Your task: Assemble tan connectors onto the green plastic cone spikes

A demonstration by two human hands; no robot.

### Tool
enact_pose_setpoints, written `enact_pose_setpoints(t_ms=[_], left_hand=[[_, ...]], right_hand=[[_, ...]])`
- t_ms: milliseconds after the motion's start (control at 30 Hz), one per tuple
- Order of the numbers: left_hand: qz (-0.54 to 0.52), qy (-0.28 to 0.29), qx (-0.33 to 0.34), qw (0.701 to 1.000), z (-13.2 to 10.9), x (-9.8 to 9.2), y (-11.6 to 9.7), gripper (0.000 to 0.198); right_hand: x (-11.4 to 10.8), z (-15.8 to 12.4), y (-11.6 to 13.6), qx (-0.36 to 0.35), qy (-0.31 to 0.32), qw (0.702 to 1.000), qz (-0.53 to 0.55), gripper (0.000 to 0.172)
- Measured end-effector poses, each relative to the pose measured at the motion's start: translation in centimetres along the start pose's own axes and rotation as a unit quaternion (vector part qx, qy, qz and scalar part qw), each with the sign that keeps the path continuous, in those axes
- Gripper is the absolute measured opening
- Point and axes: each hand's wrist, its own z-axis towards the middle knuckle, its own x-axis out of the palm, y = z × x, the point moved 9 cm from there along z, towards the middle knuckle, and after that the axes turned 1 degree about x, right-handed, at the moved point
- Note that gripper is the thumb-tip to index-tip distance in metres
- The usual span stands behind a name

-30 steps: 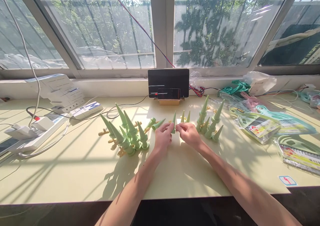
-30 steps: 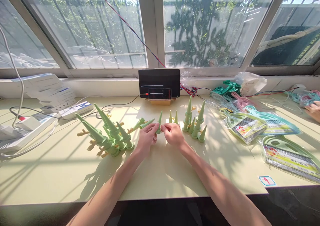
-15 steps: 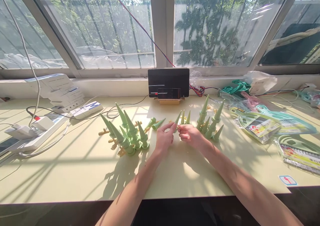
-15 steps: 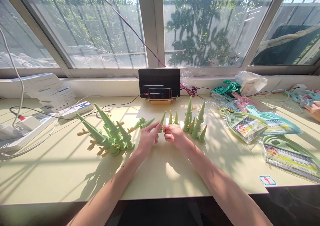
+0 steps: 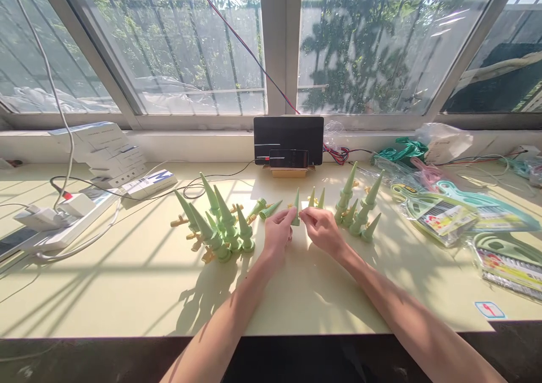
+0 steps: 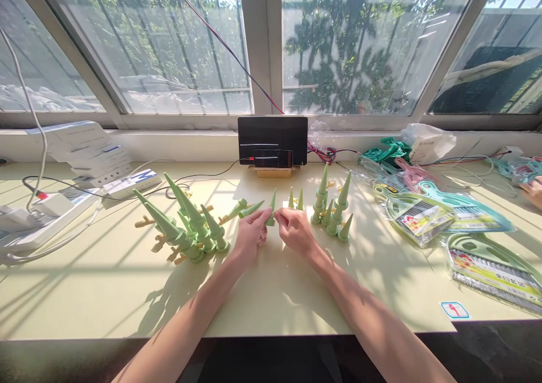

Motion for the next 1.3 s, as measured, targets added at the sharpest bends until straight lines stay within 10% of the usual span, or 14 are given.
enact_pose_setpoints(t_ms=[267, 533, 933, 1300], left_hand=[[0.011, 0.006, 0.025, 1.0, -0.2, 0.3, -0.7, 0.042], [0.043, 0.01, 0.044, 0.998, -0.3, 0.4, -1.0, 0.041], [0.02, -0.007, 0.015, 1.0, -0.1, 0.0, -0.3, 0.045], [0.009, -0.011, -0.001, 1.0, -0.2, 0.0, -0.1, 0.048]], right_hand=[[0.7, -0.1, -2.3, 0.143, 0.025, 0.98, 0.134, 0.036], [3.3, -1.6, -4.5, 0.355, 0.089, 0.839, 0.402, 0.035], [1.1, -0.2, -2.9, 0.137, 0.027, 0.984, 0.114, 0.036], [0.5, -0.1, -1.7, 0.073, 0.01, 0.997, 0.035, 0.04]])
